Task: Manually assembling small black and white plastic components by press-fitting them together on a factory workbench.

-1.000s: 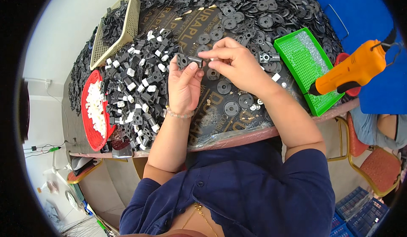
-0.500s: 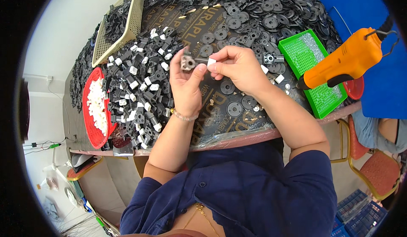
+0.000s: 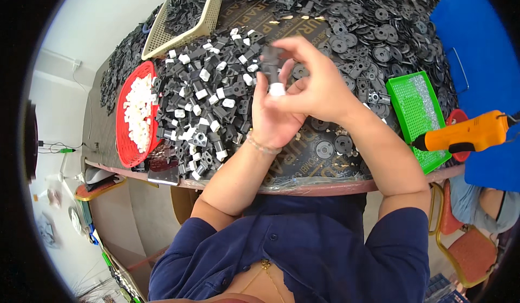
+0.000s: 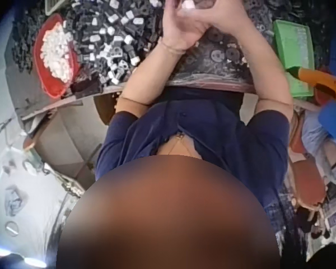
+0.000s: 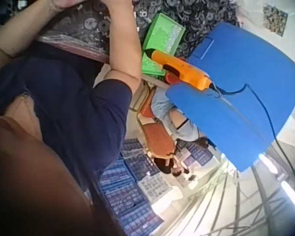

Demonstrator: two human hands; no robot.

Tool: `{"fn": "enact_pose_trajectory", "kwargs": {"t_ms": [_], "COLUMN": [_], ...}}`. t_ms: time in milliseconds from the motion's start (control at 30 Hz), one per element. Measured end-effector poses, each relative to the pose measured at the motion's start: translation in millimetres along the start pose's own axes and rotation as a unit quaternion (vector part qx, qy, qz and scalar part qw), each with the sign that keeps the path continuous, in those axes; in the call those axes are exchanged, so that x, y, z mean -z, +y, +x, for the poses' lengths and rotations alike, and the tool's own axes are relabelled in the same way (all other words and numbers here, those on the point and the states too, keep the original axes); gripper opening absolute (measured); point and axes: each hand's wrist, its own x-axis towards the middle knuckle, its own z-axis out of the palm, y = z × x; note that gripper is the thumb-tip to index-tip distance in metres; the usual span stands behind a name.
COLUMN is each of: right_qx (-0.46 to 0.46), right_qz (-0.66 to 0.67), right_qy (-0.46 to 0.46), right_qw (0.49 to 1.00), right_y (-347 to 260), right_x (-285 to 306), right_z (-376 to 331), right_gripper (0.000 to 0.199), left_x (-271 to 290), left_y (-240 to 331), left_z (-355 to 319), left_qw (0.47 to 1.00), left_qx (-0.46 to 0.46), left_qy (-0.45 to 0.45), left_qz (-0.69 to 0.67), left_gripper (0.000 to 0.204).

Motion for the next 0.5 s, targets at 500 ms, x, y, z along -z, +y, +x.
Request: {"fn": "enact_pose_trajectory", "kwargs": {"t_ms": [500], "right_qx": [0.181], "right_qz": [-0.418], "right_qy": [-0.065], "right_qw": [0.888], "right_y": [64.0], "right_x": [-138.3], "right_z": [161.5], "right_gripper": [0.088], "left_x": [27.6], "left_y": [10.7], "left_z": [8.7], "left_qw": [0.982], "left_qx": [-0.01], "left_qy": [0.186], "left_qz": [-0.022], "left_gripper": [0.049]}}
